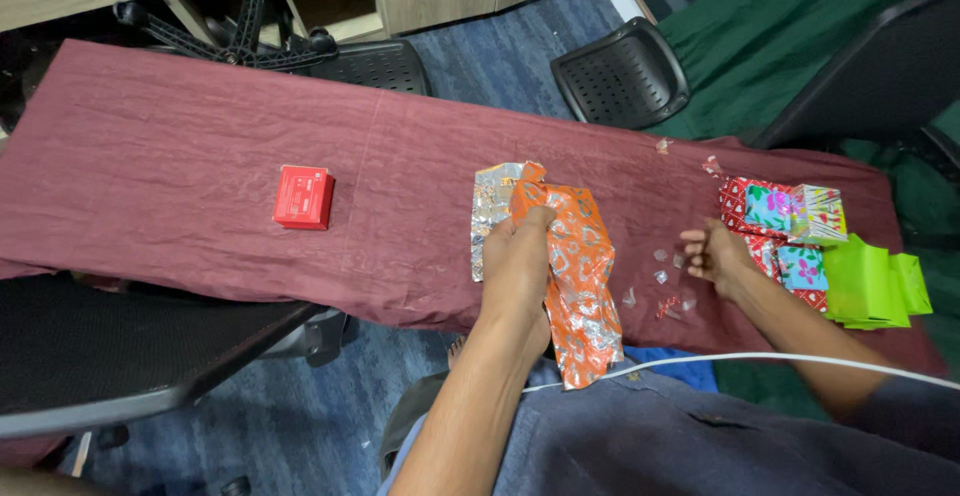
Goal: The person unwraps two small gift boxes by hand. They first remove the colorful wrapping paper from a small box, then unwrap a second box with orange patterned paper, revealing red boxes inside.
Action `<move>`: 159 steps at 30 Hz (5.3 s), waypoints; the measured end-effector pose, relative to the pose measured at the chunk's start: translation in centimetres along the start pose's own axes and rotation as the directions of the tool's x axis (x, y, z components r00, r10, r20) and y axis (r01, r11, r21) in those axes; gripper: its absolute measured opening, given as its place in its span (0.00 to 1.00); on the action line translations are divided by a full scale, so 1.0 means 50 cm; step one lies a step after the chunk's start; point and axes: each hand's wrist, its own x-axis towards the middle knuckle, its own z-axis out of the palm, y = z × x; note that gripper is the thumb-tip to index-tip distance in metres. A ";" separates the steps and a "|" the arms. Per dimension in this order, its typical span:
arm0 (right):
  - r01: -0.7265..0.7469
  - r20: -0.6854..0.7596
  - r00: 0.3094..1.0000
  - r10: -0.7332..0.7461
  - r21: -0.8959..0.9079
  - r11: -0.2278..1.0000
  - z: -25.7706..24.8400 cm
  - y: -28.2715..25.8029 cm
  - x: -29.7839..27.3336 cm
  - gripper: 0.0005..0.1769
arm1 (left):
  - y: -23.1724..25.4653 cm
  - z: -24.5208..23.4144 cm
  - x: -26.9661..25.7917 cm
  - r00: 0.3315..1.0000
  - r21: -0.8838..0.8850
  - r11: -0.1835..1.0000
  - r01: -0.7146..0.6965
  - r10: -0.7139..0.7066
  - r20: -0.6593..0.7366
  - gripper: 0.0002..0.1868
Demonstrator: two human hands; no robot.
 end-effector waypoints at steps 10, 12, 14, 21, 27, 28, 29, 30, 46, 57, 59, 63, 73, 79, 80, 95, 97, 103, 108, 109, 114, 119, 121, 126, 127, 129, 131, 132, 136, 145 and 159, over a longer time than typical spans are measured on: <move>0.497 0.408 0.789 -0.458 0.014 0.868 0.089 -0.186 -0.468 0.20 | 0.010 0.041 -0.018 1.000 0.006 1.000 0.029 -0.029 0.002 0.14; 0.600 0.422 0.733 -0.533 -0.032 0.800 0.137 -0.201 -0.528 0.25 | 0.009 0.052 -0.023 0.998 -0.040 0.999 -0.019 0.022 0.061 0.17; 0.683 0.398 0.685 -0.610 -0.061 0.728 0.169 -0.203 -0.567 0.30 | 0.008 0.053 -0.030 0.996 0.019 0.996 -0.083 0.082 0.033 0.21; 0.710 0.146 0.695 -0.704 0.012 0.704 0.185 -0.181 -0.601 0.15 | 0.029 0.023 -0.046 0.971 0.129 0.969 -0.210 0.191 0.143 0.29; 0.737 0.047 0.676 -0.736 -0.033 0.675 0.191 -0.185 -0.638 0.09 | 0.060 0.007 -0.077 0.942 0.408 0.852 -0.329 0.327 0.078 0.25; 0.743 0.046 0.669 -0.742 -0.047 0.667 0.195 -0.186 -0.645 0.10 | 0.065 0.009 -0.083 0.929 0.470 0.806 -0.359 0.359 0.093 0.26; 0.769 0.071 0.639 -0.766 -0.039 0.638 0.202 -0.186 -0.650 0.11 | 0.069 0.011 -0.088 0.914 0.530 0.755 -0.386 0.390 0.111 0.26; 0.793 0.095 0.608 -0.788 -0.030 0.608 0.212 -0.184 -0.652 0.13 | 0.072 0.012 -0.093 0.898 0.586 0.698 -0.411 0.419 0.131 0.26; 0.196 0.163 0.923 -0.349 0.582 0.789 0.168 -0.173 -0.611 0.11 | 0.061 -0.036 -0.054 0.975 0.182 0.958 -0.221 0.211 0.074 0.16; 0.962 -0.169 0.264 -0.949 -0.021 0.272 0.210 -0.174 -0.686 0.05 | 0.066 -0.047 -0.069 0.974 0.181 0.958 -0.221 0.225 -0.003 0.13; 0.932 -0.065 0.361 -0.930 -0.017 0.363 0.216 -0.184 -0.688 0.06 | 0.062 -0.047 -0.062 0.974 0.146 0.964 -0.224 0.225 0.013 0.14; 0.629 0.079 0.768 -0.635 0.094 0.772 0.240 -0.186 -0.658 0.12 | 0.057 -0.044 -0.048 0.979 0.010 0.981 -0.195 0.194 0.064 0.15; 0.261 0.312 0.883 -0.350 0.294 0.919 0.225 -0.185 -0.614 0.13 | 0.064 -0.046 -0.058 0.974 0.137 0.966 -0.221 0.210 0.089 0.16; 0.328 0.322 0.851 -0.415 0.291 0.899 0.227 -0.190 -0.624 0.13 | 0.067 -0.045 -0.060 0.961 0.197 0.942 -0.272 0.258 0.094 0.18; 0.340 0.301 0.854 -0.424 0.292 0.894 0.225 -0.192 -0.623 0.13 | 0.071 -0.046 -0.061 0.957 0.249 0.924 -0.289 0.278 0.080 0.18; 0.410 0.040 0.899 -0.437 0.277 0.869 0.229 -0.181 -0.605 0.09 | 0.083 -0.040 -0.075 0.919 0.609 0.705 -0.364 0.377 0.113 0.13; 0.404 0.000 0.908 -0.420 0.274 0.873 0.233 -0.179 -0.606 0.09 | 0.085 -0.039 -0.077 0.923 0.610 0.706 -0.360 0.366 0.122 0.13; 0.507 -0.171 0.861 -0.479 0.222 0.833 0.233 -0.164 -0.577 0.10 | 0.082 -0.039 -0.081 0.930 0.596 0.720 -0.355 0.340 0.143 0.11; 0.502 -0.217 0.864 -0.455 0.286 0.816 0.189 -0.134 -0.500 0.10 | 0.070 -0.058 -0.049 0.931 0.502 0.789 -0.355 0.348 0.111 0.12; 0.457 -0.183 0.890 -0.419 0.344 0.820 0.180 -0.123 -0.477 0.08 | 0.070 -0.064 -0.037 0.929 0.426 0.829 -0.362 0.359 0.090 0.12; 0.041 -0.005 0.999 -0.043 0.383 0.923 0.162 -0.044 -0.333 0.09 | 0.088 -0.126 -0.003 0.934 0.023 0.934 -0.356 0.355 0.035 0.08; -0.178 0.103 0.983 0.152 0.328 0.928 0.170 0.037 -0.223 0.14 | 0.133 -0.161 0.001 0.928 -0.120 0.920 -0.373 0.370 -0.050 0.09; -0.179 0.156 0.978 0.140 0.279 0.943 0.182 0.054 -0.202 0.14 | 0.149 -0.174 0.000 0.927 -0.123 0.919 -0.375 0.368 -0.077 0.09; -0.172 0.205 0.968 0.144 0.129 0.977 0.250 0.063 -0.180 0.15 | 0.164 -0.187 0.003 0.925 -0.157 0.914 -0.375 0.358 -0.124 0.08; -0.162 0.212 0.967 0.138 0.098 0.982 0.266 0.065 -0.179 0.15 | 0.163 -0.186 0.003 0.924 -0.153 0.914 -0.376 0.360 -0.126 0.08; -0.156 0.226 0.964 0.138 0.061 0.986 0.305 0.065 -0.181 0.16 | 0.158 -0.184 0.000 0.923 -0.147 0.914 -0.378 0.360 -0.133 0.07; -0.141 0.329 0.937 0.117 0.051 0.989 0.345 0.061 -0.190 0.17 | 0.153 -0.176 -0.004 0.947 -0.208 0.926 -0.316 0.295 -0.127 0.09; -0.133 0.420 0.902 0.097 0.058 0.989 0.366 0.058 -0.198 0.18 | 0.150 -0.170 -0.007 0.958 -0.238 0.929 -0.283 0.261 -0.122 0.09; -0.134 0.625 0.767 0.145 -0.065 0.989 0.447 0.024 -0.230 0.28 | 0.135 -0.154 -0.004 0.967 -0.264 0.930 -0.255 0.240 -0.087 0.09; -0.165 0.607 0.733 -0.307 0.596 0.786 0.364 -0.063 -0.401 0.35 | 0.054 -0.162 0.037 1.000 -0.071 0.997 0.002 -0.002 0.003 0.13; 0.379 0.370 0.820 -0.437 0.220 0.899 0.232 -0.086 -0.358 0.18 | -0.017 -0.155 0.109 0.979 0.139 0.982 0.126 -0.100 -0.176 0.27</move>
